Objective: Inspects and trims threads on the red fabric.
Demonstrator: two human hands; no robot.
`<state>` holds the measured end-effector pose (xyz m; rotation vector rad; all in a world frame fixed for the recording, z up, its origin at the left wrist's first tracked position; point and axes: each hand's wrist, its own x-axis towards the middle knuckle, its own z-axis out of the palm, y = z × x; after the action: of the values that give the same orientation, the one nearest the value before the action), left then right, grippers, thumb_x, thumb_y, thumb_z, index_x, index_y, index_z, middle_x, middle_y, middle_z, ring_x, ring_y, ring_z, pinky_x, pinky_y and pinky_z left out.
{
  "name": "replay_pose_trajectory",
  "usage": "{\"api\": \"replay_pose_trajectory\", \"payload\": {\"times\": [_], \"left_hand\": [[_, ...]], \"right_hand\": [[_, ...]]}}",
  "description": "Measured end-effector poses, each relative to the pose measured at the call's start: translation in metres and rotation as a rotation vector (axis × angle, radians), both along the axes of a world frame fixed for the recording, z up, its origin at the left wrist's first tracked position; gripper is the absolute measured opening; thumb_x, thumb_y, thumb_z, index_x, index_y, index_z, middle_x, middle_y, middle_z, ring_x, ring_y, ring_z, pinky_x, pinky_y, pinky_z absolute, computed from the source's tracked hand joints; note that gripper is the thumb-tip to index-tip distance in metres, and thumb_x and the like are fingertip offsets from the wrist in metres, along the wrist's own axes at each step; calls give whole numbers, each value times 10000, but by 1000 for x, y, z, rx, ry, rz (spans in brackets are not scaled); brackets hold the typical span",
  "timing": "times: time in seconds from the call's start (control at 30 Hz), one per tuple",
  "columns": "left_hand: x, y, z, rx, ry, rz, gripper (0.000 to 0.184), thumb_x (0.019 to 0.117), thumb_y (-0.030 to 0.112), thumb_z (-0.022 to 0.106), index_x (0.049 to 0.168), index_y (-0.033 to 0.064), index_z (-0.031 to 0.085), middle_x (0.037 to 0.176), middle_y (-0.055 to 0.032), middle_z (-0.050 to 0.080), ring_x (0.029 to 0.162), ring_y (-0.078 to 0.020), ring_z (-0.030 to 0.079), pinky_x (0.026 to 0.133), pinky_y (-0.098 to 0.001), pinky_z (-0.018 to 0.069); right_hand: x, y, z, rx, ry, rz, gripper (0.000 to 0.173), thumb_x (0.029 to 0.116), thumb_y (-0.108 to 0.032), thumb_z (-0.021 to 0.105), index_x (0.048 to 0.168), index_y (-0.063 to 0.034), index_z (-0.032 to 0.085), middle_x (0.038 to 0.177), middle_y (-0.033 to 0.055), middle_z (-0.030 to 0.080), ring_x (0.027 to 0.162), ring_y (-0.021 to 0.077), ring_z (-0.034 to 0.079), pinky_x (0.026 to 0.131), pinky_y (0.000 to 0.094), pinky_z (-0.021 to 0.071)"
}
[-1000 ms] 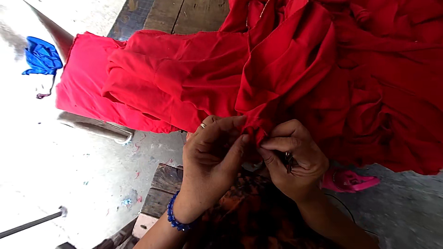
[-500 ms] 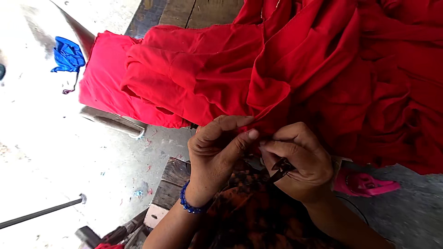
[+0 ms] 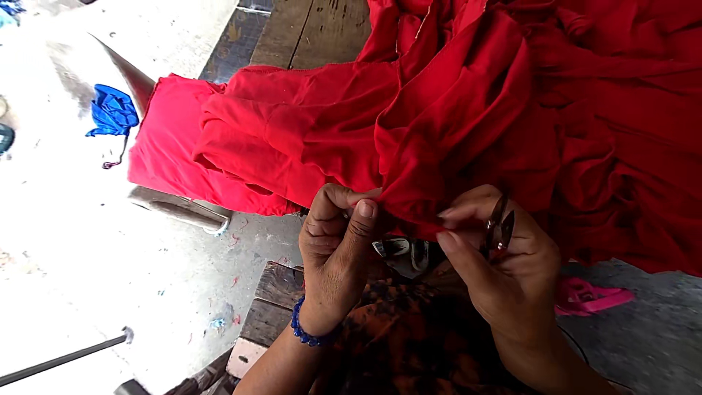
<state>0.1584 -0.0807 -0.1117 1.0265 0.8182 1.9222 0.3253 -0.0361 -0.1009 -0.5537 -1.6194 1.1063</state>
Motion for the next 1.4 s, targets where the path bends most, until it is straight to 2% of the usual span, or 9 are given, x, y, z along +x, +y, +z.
{"api": "replay_pose_trajectory", "payload": {"times": [0.07, 0.13, 0.3, 0.43, 0.67, 0.73, 1.0, 1.23, 1.4], "left_hand": [[2, 2, 4, 5, -35, 4, 91, 1069, 160, 538, 1055, 150, 628, 979, -17, 726, 905, -134, 737, 845, -336, 629], [3, 3, 6, 1, -54, 0, 114, 1085, 187, 503, 1061, 163, 612, 983, -11, 724, 918, -138, 740, 858, -340, 628], [9, 5, 9, -18, -46, -27, 185, 1118, 218, 397, 1049, 168, 561, 974, -7, 729, 931, -159, 755, 877, -379, 633], [11, 4, 13, -51, -12, -30, 201, 1124, 218, 371, 1051, 175, 552, 982, 5, 732, 951, -146, 750, 882, -366, 629], [10, 2, 6, 24, 271, 30, 118, 1112, 234, 430, 1059, 192, 527, 1057, 63, 685, 1014, -66, 698, 891, -289, 607], [11, 2, 4, 38, 344, 49, 106, 1111, 227, 433, 1057, 182, 512, 1036, 81, 666, 946, -6, 672, 852, -218, 584], [12, 4, -2, 105, 473, 33, 98, 1101, 155, 440, 1052, 99, 505, 997, 18, 654, 1005, -41, 678, 937, -281, 580], [7, 6, 1, 54, 349, 45, 133, 1116, 247, 414, 1058, 180, 512, 1044, 63, 660, 1059, -75, 678, 955, -334, 579], [9, 4, 2, 64, 421, 57, 126, 1117, 225, 407, 1063, 155, 498, 1051, 43, 673, 1063, -76, 687, 928, -309, 590]], "right_hand": [[8, -7, 10, -164, 12, 153, 214, 1076, -376, 511, 1133, -194, 609, 916, -141, 549, 652, -117, 407, 544, 61, 336], [14, -14, 15, -313, 93, 347, 407, 1090, -493, 392, 1120, -163, 628, 948, -124, 558, 685, -103, 414, 559, 75, 328], [4, -28, 18, -743, 310, 708, 373, 1086, -412, 459, 1050, -87, 637, 755, -125, 507, 626, -85, 430, 558, 82, 349], [-2, -27, 14, -961, 400, 802, 311, 1074, -357, 515, 1032, -77, 645, 708, -121, 489, 581, -72, 424, 532, 91, 346], [-6, -24, 12, -1026, 428, 748, 294, 1068, -324, 540, 1002, -62, 657, 683, -114, 479, 563, -58, 425, 524, 99, 353], [-6, -23, 12, -1025, 434, 733, 288, 1066, -318, 546, 1006, -61, 662, 685, -113, 487, 564, -58, 430, 526, 100, 360], [-5, -21, 13, -1020, 455, 679, 281, 1063, -302, 551, 936, -81, 668, 659, -127, 465, 541, -69, 391, 506, 95, 317], [-2, -23, 8, -1026, 442, 719, 285, 1068, -315, 541, 978, -78, 671, 674, -123, 473, 543, -63, 399, 501, 101, 328], [-3, -24, 6, -1067, 441, 697, 285, 1064, -314, 550, 971, -73, 671, 661, -124, 469, 535, -64, 406, 501, 99, 340]]}}
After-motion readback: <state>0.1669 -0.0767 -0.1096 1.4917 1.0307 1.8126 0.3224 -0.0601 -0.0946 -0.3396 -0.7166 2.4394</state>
